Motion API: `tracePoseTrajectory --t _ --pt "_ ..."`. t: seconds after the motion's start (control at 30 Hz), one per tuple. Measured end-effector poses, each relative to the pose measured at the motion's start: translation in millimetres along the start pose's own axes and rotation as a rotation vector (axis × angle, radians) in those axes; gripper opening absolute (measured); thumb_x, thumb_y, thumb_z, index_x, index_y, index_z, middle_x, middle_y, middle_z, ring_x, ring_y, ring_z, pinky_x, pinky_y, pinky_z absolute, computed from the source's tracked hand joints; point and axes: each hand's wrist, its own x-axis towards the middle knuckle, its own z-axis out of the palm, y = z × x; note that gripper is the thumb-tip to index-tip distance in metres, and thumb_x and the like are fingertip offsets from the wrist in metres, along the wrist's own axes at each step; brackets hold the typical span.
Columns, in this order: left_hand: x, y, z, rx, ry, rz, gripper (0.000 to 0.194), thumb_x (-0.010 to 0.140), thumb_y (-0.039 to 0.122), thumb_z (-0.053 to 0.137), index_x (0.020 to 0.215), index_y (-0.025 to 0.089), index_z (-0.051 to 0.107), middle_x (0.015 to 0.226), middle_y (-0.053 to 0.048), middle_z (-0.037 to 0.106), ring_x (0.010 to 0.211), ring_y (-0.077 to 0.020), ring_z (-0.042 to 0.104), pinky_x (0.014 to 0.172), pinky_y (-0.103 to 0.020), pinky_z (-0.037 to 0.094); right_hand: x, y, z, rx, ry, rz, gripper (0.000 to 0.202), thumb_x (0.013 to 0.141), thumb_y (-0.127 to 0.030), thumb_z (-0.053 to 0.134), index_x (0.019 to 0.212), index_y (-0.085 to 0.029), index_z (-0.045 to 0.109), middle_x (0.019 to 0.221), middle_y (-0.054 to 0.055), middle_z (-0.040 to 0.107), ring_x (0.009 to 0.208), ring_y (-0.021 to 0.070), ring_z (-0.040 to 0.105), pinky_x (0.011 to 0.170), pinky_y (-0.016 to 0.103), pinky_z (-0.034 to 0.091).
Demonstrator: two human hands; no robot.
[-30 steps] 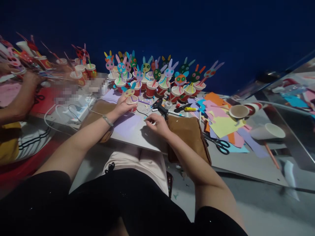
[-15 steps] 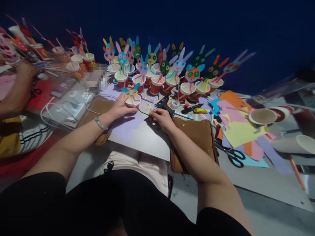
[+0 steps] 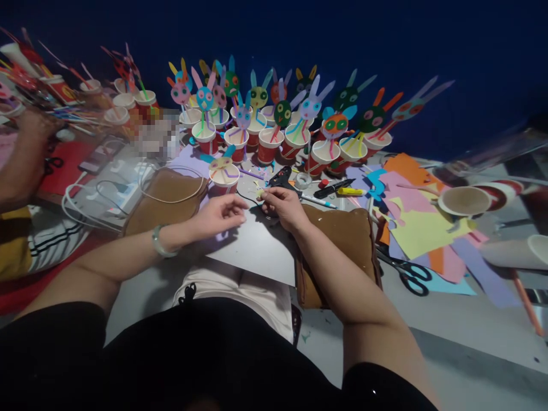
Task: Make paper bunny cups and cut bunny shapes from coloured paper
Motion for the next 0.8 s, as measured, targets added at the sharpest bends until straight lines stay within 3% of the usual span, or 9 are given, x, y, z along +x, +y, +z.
tracePoseTrajectory --t 0.1,0.2,0.47,0.7,0.77,0.8 --pt "32 1 24.3 -0.328 -0.052 -0.262 0.029 0.087 0.027 0.076 0.104 0.023 0.053 0.071 0.004 0.063 0.056 -0.0115 0.063 0.050 -0.023 0.045 0 1 -3 -0.002 0.020 0.002 0.048 0.053 -0.054 0.097 0.078 -0.020 0.074 0.063 -0.002 0.067 0.054 0.0106 0.058 0.052 0.024 0.046" --pt "54 -2 38.3 -0.463 0.022 -0.355 0.024 0.095 0.029 0.072 0.093 0.021 0.050 0.071 0.005 0.060 0.051 -0.0069 0.058 0.045 -0.019 0.040 -1 1 -6 -0.017 0.042 -0.012 0.048 0.054 -0.055 0.096 0.079 -0.021 0.073 0.064 -0.002 0.068 0.055 0.0108 0.058 0.053 0.025 0.047" --pt "65 -21 44.3 -0.560 0.075 -0.324 0.017 0.100 0.018 0.062 0.085 0.016 0.054 0.069 0.004 0.061 0.047 -0.0037 0.057 0.043 -0.015 0.040 -3 -8 -13 -0.138 0.041 -0.019 0.048 0.056 -0.056 0.093 0.079 -0.019 0.074 0.060 -0.002 0.066 0.053 0.0098 0.055 0.054 0.025 0.044" --pt "70 -35 44.2 -0.575 0.009 -0.257 0.019 0.092 0.017 0.068 0.079 0.016 0.054 0.057 0.005 0.061 0.044 -0.0049 0.054 0.044 -0.014 0.041 -7 -21 -26 -0.474 -0.106 -0.118 0.043 0.074 -0.060 0.079 0.083 -0.018 0.075 0.068 0.002 0.070 0.056 0.0125 0.055 0.056 0.028 0.044" --pt "67 -35 43.4 -0.532 -0.020 -0.209 0.020 0.090 0.021 0.071 0.079 0.016 0.054 0.056 0.005 0.061 0.044 -0.0054 0.054 0.045 -0.015 0.042 -8 -31 -41 -0.672 -0.012 -0.238 0.038 0.081 -0.057 0.075 0.075 -0.020 0.071 0.066 0.001 0.067 0.059 0.0139 0.055 0.059 0.030 0.043" --pt "65 -36 42.9 -0.511 -0.037 -0.178 0.021 0.088 0.024 0.073 0.079 0.016 0.055 0.056 0.004 0.061 0.045 -0.0056 0.054 0.045 -0.015 0.043 -9 -37 -51 -0.789 0.101 -0.320 0.038 0.084 -0.055 0.072 0.069 -0.020 0.066 0.063 0.001 0.064 0.060 0.0142 0.054 0.060 0.030 0.042"
